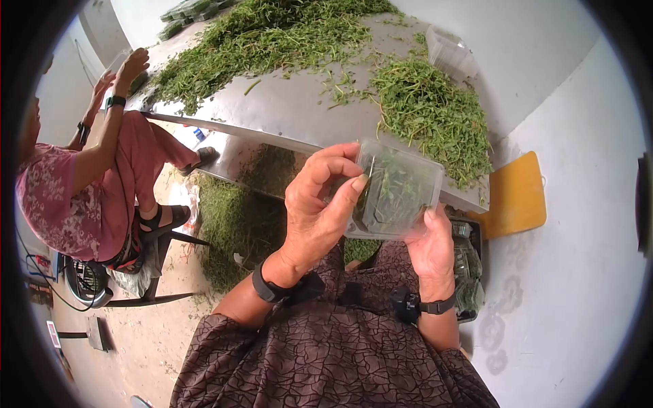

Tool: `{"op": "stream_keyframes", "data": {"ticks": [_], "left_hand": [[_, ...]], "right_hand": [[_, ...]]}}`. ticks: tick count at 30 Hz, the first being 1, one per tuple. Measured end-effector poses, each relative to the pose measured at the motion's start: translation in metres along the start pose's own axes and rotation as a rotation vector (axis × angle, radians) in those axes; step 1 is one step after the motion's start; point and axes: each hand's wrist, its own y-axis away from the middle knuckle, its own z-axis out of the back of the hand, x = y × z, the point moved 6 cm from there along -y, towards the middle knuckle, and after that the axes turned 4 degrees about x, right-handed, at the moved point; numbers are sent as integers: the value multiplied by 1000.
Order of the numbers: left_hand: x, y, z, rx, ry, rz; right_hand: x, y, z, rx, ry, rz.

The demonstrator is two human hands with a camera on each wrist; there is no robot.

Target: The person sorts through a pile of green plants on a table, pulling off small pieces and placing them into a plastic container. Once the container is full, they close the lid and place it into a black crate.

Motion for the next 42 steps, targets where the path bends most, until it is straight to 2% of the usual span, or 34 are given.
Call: {"op": "stream_keyframes", "data": {"ticks": [3,7,10,12,16,18,28,36,42], "left_hand": [[-2,2,0,13,-159,-76],[0,4,-3,19,-153,-42],[1,7,-5,38,-245,-78],[5,7,-6,2,28,-33],[5,8,-8,-17,42,-19],[0,8,-10,57,-152,-111],[6,5,-9,4,-281,-177],[-10,9,-20,28,-610,-415],[-6,9,-21,86,-581,-392]], "right_hand": [[-5,3,6,-56,-3,-43],[-3,1,7,-42,7,-55],[-5,3,11,-72,-5,-85],[-7,3,15,-73,-83,-82],[-8,4,22,-98,-91,-83],[-9,4,25,-125,-117,-85],[-9,3,26,-142,-58,-54],[-15,4,38,-206,-44,-34],[-14,6,39,-247,-28,-28]]}}
